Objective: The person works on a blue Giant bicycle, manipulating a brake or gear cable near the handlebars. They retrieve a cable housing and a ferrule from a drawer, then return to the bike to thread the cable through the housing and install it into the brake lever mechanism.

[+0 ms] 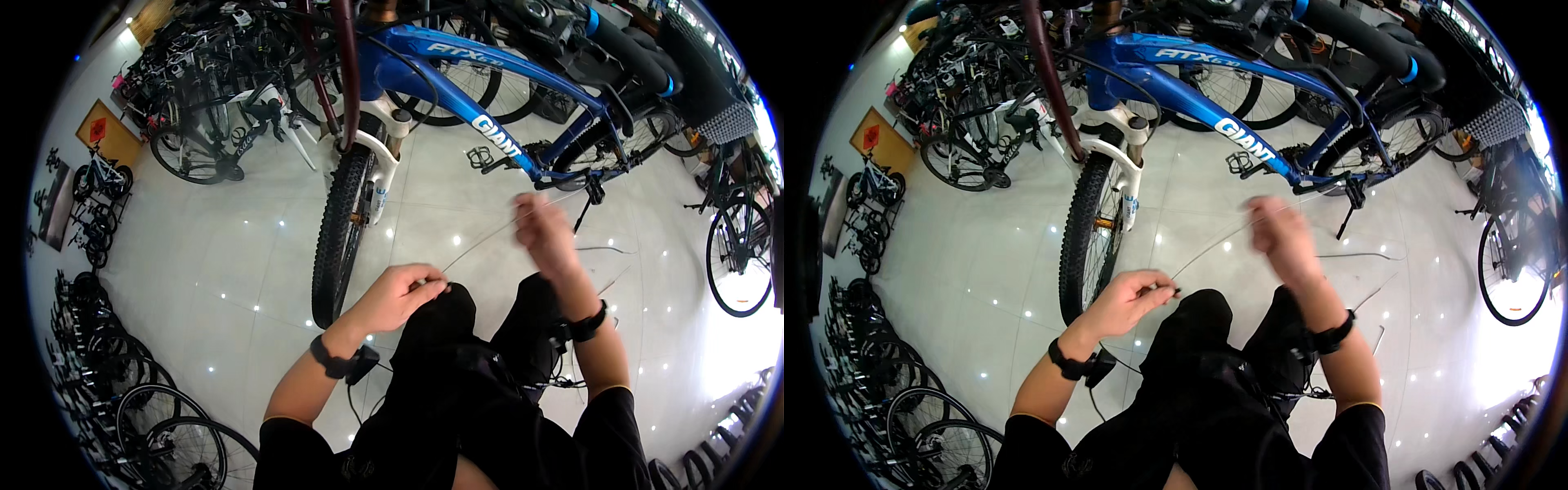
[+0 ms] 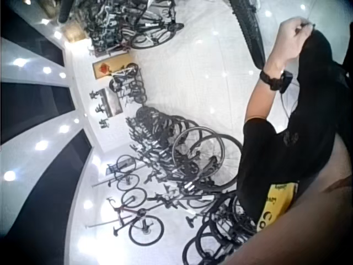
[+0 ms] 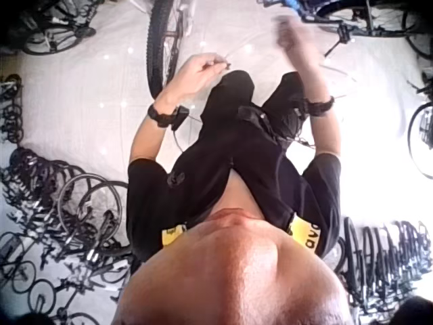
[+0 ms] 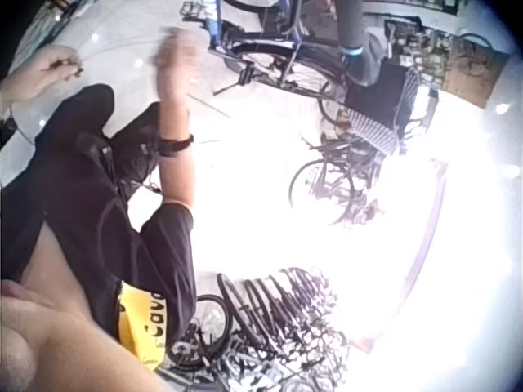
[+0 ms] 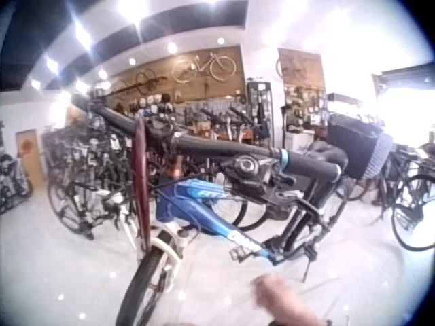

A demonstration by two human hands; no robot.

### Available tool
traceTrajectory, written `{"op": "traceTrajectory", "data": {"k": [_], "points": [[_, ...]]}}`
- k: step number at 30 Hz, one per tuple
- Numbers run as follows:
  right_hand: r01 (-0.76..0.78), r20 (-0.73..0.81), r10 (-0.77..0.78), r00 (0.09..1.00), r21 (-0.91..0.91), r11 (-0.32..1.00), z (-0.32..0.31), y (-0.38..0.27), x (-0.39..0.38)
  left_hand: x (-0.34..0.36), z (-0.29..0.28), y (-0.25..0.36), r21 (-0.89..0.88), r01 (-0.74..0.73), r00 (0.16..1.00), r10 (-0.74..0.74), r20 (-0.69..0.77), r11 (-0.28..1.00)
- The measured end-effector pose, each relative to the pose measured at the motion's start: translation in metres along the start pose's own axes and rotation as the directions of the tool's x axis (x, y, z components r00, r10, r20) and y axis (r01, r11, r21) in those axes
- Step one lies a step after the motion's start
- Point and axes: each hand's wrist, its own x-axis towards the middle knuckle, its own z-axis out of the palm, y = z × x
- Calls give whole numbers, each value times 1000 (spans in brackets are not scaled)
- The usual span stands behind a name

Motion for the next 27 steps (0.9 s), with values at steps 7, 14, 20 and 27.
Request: {"op": "traceTrajectory", "data": {"k": [7, 14, 20, 27], "points": [[66, -280, -53, 959, 38, 997, -34, 3, 2, 32, 23, -17, 64, -41, 995, 46, -85, 997], [-61, -20, 64, 998, 108, 992, -30, 56, -13, 76, 48, -19, 111, 28, 999, -25, -29, 993], [-171, -91, 181, 979, 114, 979, -49, 75, -30, 101, 64, -37, 151, 42, 995, -55, 81, 988], [23, -279, 20, 960, 147, 989, -98, 67, -39, 115, 85, -40, 162, 48, 989, -70, 131, 986]]}}
